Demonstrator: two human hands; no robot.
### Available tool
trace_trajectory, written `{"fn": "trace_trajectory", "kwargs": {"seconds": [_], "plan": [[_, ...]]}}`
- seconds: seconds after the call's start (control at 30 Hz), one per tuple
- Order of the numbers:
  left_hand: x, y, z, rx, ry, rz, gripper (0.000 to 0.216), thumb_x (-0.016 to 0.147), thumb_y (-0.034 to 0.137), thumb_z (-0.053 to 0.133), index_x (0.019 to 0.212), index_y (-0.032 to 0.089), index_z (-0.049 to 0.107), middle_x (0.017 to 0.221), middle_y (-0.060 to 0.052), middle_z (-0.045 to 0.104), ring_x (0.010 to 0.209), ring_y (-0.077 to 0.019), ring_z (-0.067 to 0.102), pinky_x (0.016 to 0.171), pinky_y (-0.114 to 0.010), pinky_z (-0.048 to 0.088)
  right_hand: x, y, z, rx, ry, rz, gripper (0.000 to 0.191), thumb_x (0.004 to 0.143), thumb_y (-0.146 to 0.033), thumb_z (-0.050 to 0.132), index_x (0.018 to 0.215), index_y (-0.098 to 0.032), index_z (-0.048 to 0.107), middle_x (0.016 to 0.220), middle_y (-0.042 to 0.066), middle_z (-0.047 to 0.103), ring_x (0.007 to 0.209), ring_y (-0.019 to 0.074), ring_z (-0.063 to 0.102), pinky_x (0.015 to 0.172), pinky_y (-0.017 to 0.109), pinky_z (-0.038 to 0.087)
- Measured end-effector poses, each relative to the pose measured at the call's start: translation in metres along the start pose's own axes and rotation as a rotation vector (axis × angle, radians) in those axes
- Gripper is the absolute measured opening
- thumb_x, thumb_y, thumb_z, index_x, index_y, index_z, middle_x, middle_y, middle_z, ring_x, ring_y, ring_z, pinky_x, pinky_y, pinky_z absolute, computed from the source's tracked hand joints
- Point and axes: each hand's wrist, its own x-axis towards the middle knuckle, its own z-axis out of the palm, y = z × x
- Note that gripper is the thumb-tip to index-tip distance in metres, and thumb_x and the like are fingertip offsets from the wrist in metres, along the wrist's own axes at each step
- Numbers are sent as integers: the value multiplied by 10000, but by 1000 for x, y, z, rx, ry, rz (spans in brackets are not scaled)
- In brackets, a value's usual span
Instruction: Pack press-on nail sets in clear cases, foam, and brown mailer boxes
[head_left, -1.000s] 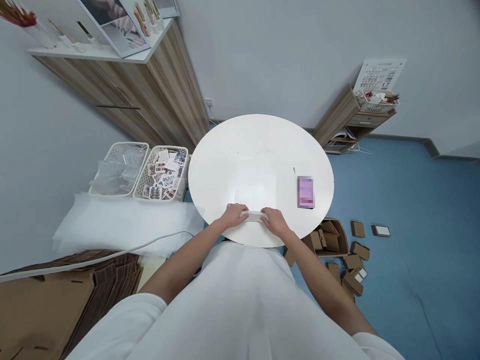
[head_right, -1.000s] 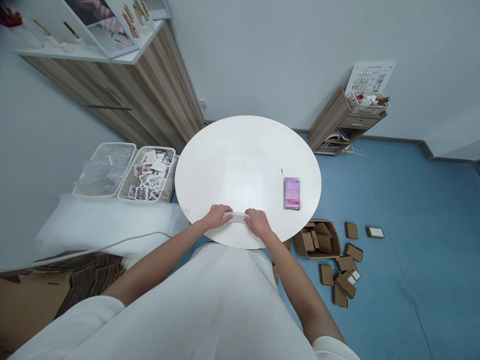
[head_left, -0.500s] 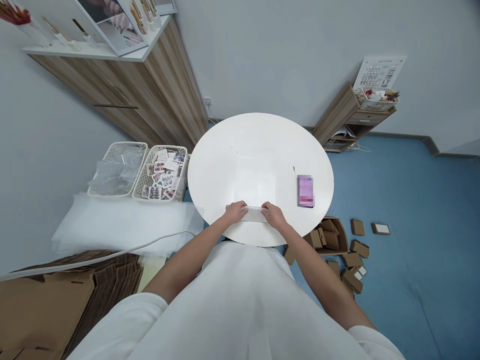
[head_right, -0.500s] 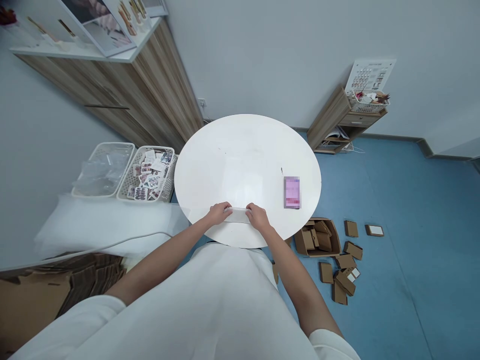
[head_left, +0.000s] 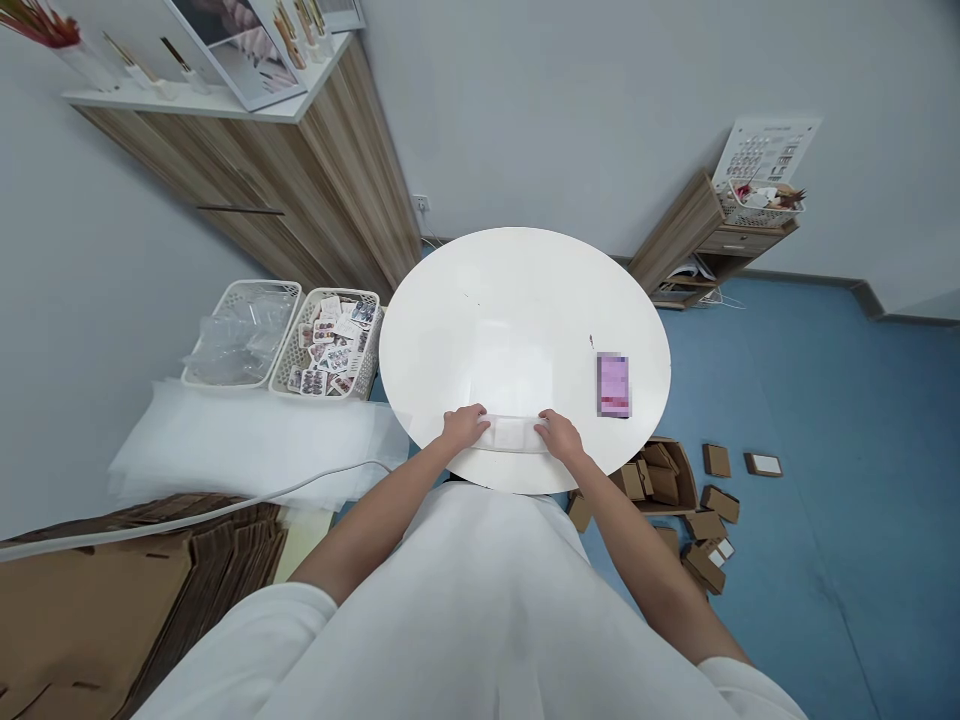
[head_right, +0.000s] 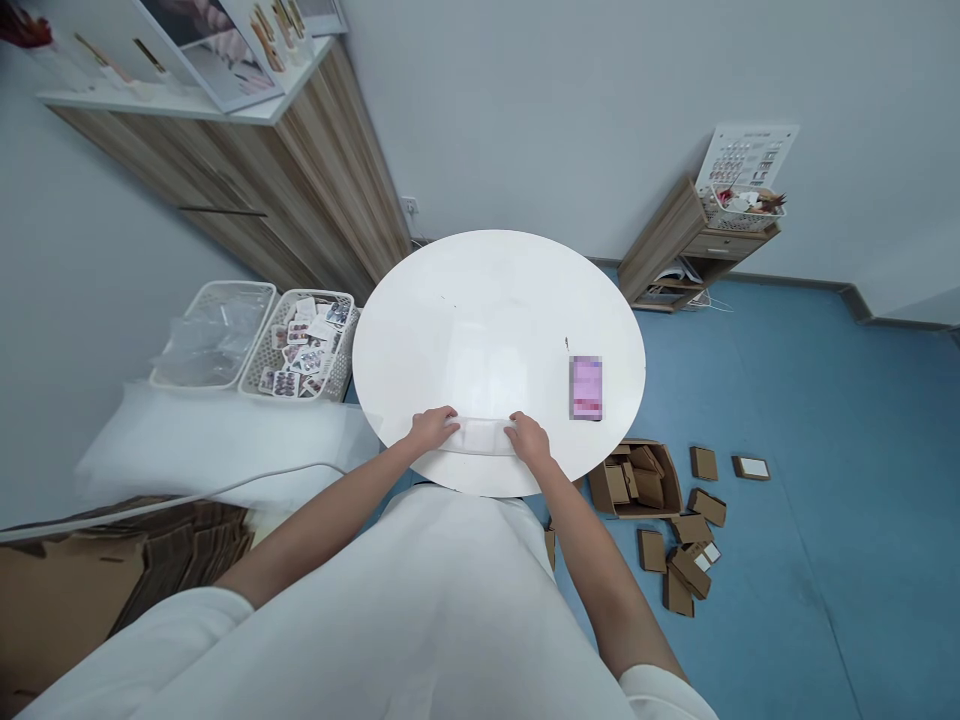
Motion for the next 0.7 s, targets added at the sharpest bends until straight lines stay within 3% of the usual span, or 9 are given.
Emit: {"fn": "trace_trajectory", "kwargs": {"seconds": [0.17, 0.23, 0.3, 0.47, 0.6, 0.7], "plan": [[-8, -7, -2, 52, 205, 0, 255, 815, 328, 427, 1035, 240, 523, 1110, -59, 572, 1038, -227, 489, 909, -409, 273, -6, 18, 3, -99, 197, -9, 343, 813, -226, 441, 1152, -180, 470, 1119, 112, 534, 1005, 231, 494, 786, 329, 395], [-13, -7, -3, 53, 313, 61, 247, 821, 303, 423, 1036, 241, 526, 1135, -73, 543, 1085, -241, 451, 937, -426, 238, -11, 18, 6, -136, 299, -104, 312, 808, -174, 427, 1111, -181, 502, 1153, 123, 510, 1070, 253, 451, 856, 378, 367], [-18, -5, -4, 52, 350, 169, 244, 824, 288, 419, 1038, 245, 528, 1155, -77, 522, 1118, -244, 421, 960, -433, 207, -14, 13, 8, -152, 314, -255, 267, 808, -146, 411, 1037, -194, 540, 1166, 113, 507, 1112, 253, 423, 916, 416, 327], [-25, 3, 2, 124, 159, 474, 343, 722, 356, 568, 1046, 257, 516, 1158, -66, 502, 1138, -252, 397, 991, -432, 170, -14, -7, 15, -200, 116, -558, 228, 759, -269, 556, 977, -202, 549, 1260, 111, 458, 1173, 261, 386, 968, 454, 283], [-24, 4, 12, 162, 93, 477, 499, 648, 329, 641, 1106, 267, 455, 1220, -66, 460, 1168, -261, 372, 1004, -438, 146, -10, -11, 19, -231, 17, -555, 394, 672, -301, 661, 1020, -198, 508, 1326, 116, 391, 1176, 271, 392, 932, 441, 334], [-21, 5, 16, 163, 97, 454, 488, 655, 285, 630, 1105, 261, 446, 1265, -70, 432, 1172, -254, 377, 1007, -432, 146, -7, -11, 20, -238, -6, -535, 375, 684, -234, 639, 1027, -193, 492, 1329, 112, 386, 1134, 258, 434, 892, 417, 375]]}}
